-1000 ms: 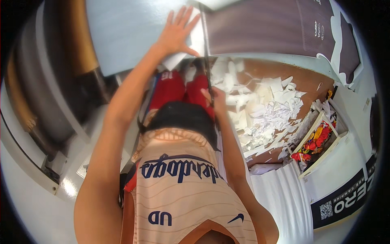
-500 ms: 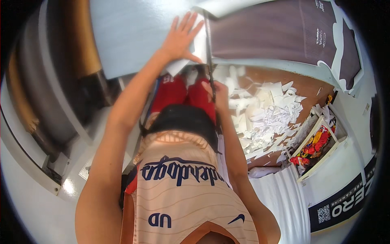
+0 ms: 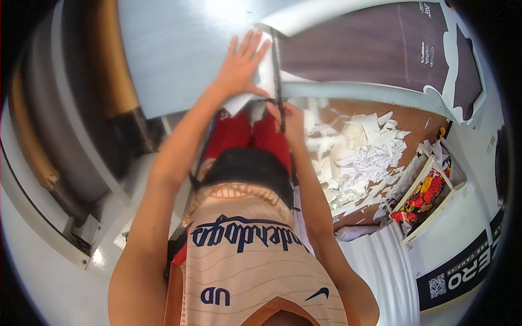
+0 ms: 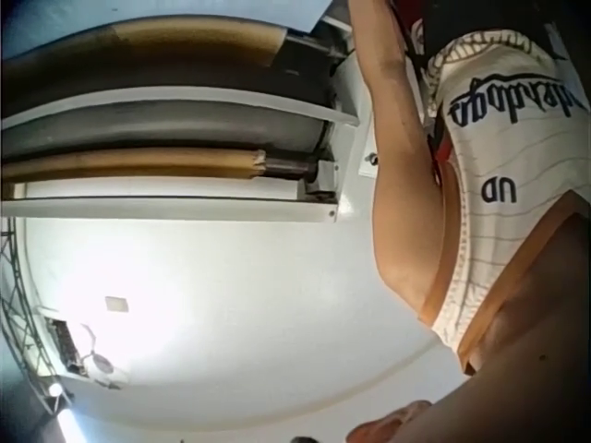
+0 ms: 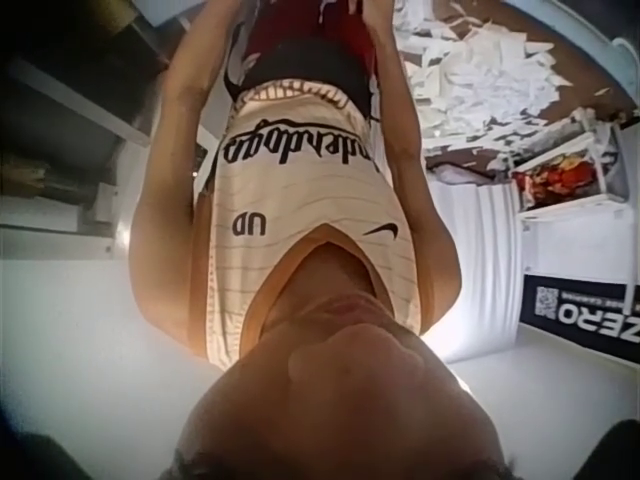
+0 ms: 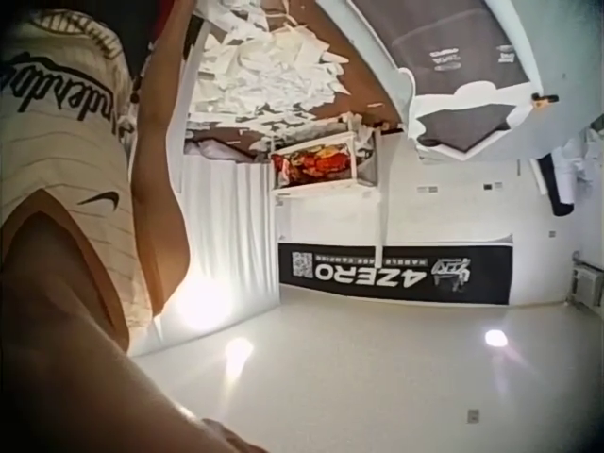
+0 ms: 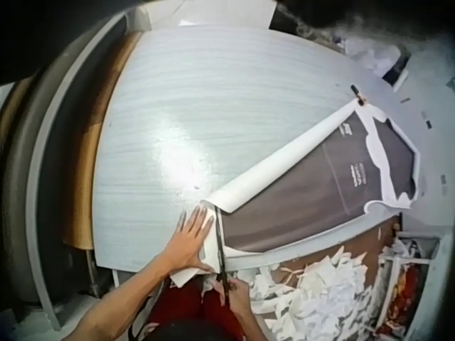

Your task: Cutting out printed clothing patterns from a fabric roll using scissors.

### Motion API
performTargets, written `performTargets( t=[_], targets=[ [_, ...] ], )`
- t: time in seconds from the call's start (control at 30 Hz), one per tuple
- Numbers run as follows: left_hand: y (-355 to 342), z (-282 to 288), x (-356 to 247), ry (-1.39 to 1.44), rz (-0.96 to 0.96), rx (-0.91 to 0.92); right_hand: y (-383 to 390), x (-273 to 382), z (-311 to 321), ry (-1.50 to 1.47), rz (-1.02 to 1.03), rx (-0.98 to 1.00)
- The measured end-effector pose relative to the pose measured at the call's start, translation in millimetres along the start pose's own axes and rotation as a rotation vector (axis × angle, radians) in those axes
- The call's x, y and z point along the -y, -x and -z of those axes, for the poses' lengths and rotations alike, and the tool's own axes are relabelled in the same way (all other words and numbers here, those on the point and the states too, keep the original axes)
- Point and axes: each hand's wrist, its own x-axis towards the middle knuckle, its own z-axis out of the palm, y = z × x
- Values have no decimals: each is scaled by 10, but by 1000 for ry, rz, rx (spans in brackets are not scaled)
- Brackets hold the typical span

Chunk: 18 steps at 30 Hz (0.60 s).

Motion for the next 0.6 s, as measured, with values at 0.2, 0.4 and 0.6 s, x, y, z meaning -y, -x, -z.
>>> performTargets(
  t=[0.2,0.4,0.6],
  targets=[
    [-24,35,-19,-22,31,69,-131,149,-74,-15,34,-5],
    [-50,44,-23,27,42,35,-300,254,-4,19,68,38],
    [-44,58,-33,35,36,11,-337,376,-58,23,39,23]
  ],
)
